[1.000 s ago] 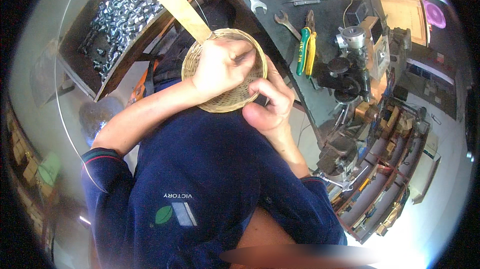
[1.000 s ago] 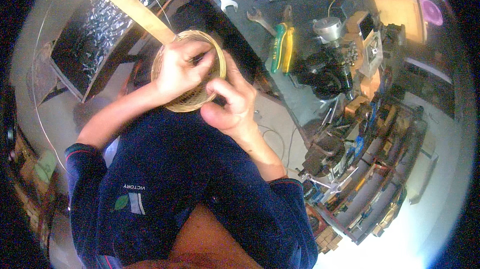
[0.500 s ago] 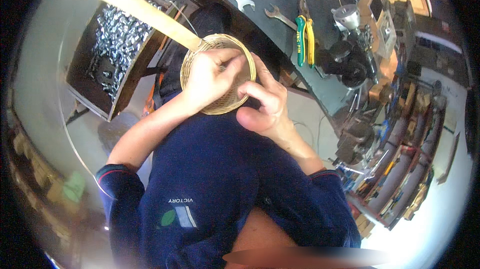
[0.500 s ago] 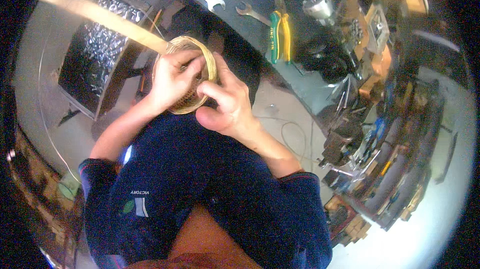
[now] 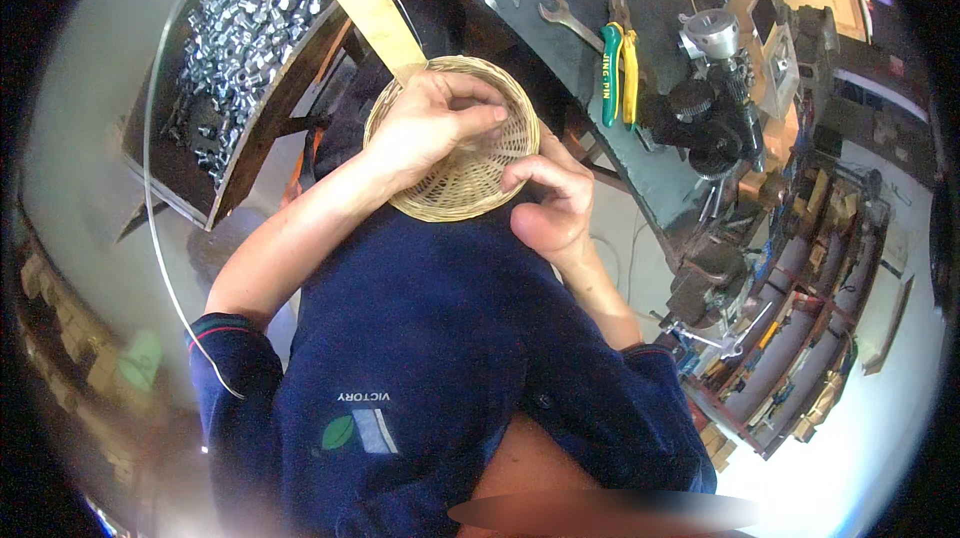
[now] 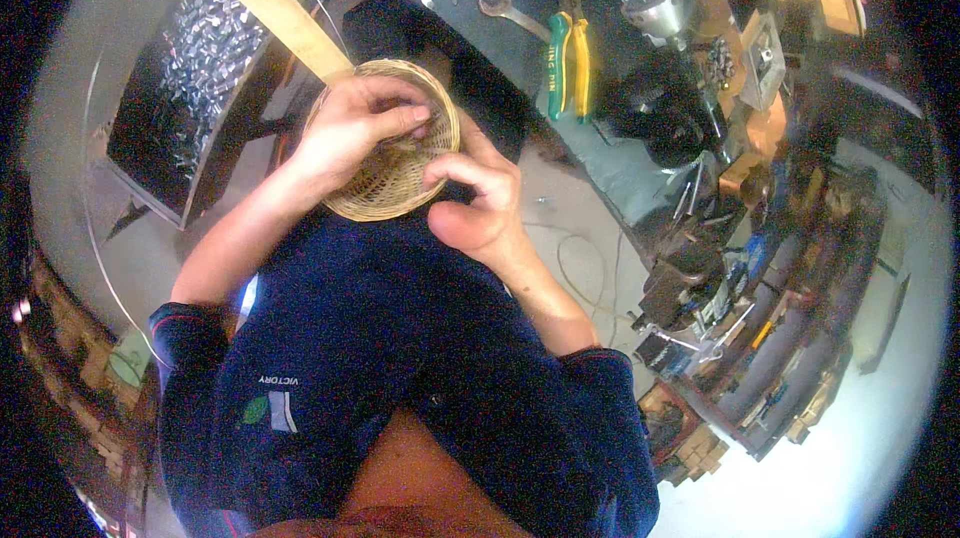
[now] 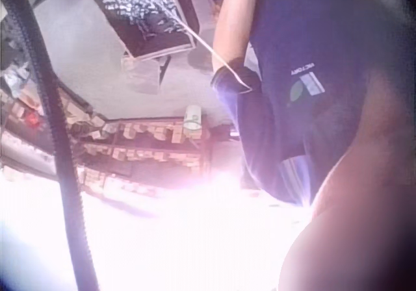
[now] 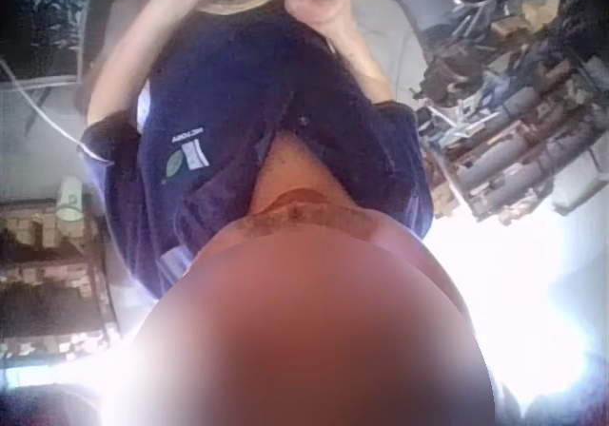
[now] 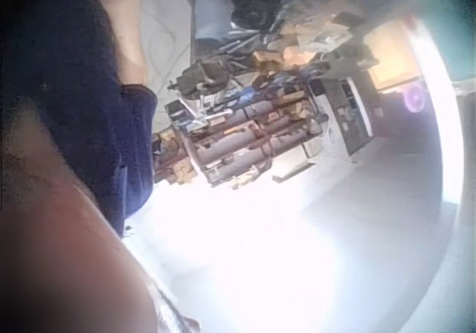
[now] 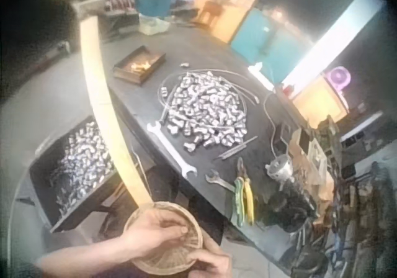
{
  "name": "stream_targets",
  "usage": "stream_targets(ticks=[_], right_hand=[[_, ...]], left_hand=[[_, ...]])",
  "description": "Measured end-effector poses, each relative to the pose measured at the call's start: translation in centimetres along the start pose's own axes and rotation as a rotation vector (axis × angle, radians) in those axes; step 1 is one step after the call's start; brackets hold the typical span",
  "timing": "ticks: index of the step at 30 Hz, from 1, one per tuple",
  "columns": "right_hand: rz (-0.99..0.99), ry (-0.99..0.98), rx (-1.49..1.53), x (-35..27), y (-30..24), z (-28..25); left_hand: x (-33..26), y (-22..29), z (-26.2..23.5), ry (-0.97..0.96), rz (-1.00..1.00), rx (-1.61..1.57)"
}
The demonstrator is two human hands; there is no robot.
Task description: The person weaves a small basket using a thin strip of material and a wire frame. They repeatedly insert the strip through the frame, pull it tight, and trim excess with pliers. The basket gradually takes shape as the weaving progresses.
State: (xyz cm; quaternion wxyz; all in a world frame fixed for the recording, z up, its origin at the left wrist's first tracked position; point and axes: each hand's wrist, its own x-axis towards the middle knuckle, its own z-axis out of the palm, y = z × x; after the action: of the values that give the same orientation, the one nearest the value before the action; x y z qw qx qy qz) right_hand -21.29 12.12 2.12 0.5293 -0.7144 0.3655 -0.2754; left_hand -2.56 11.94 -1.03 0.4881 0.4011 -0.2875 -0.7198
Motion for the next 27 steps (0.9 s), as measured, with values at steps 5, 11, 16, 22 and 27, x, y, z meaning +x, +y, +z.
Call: stream_targets(ticks=[5,11,16,22,27], right_hand=[[-0.034,-0.021,0.009,0.4,0.2,0.3],[0.009,-0.041,-0.017,0.6,-0.4,0.2],[0.016,-0.024,-0.065,0.7,-0.4,0.3],[-0.031,-0.030,-0.213,0.9,-0.9,0.4],[-0.058,-0.012,-0.140,0.8,-0.2,0.4]], left_hand=[[-0.4,-0.1,0.4,0.102,0.060,0.039],[0.1,-1.0,0.5,0.136,0.106,0.147],[0.4,-1.4,0.2,0.142,0.093,0.166],[0.3,-1.0,0.8,0.172,0.157,0.306],[0.4,-1.5,0.7,0.158,0.197,0.195]])
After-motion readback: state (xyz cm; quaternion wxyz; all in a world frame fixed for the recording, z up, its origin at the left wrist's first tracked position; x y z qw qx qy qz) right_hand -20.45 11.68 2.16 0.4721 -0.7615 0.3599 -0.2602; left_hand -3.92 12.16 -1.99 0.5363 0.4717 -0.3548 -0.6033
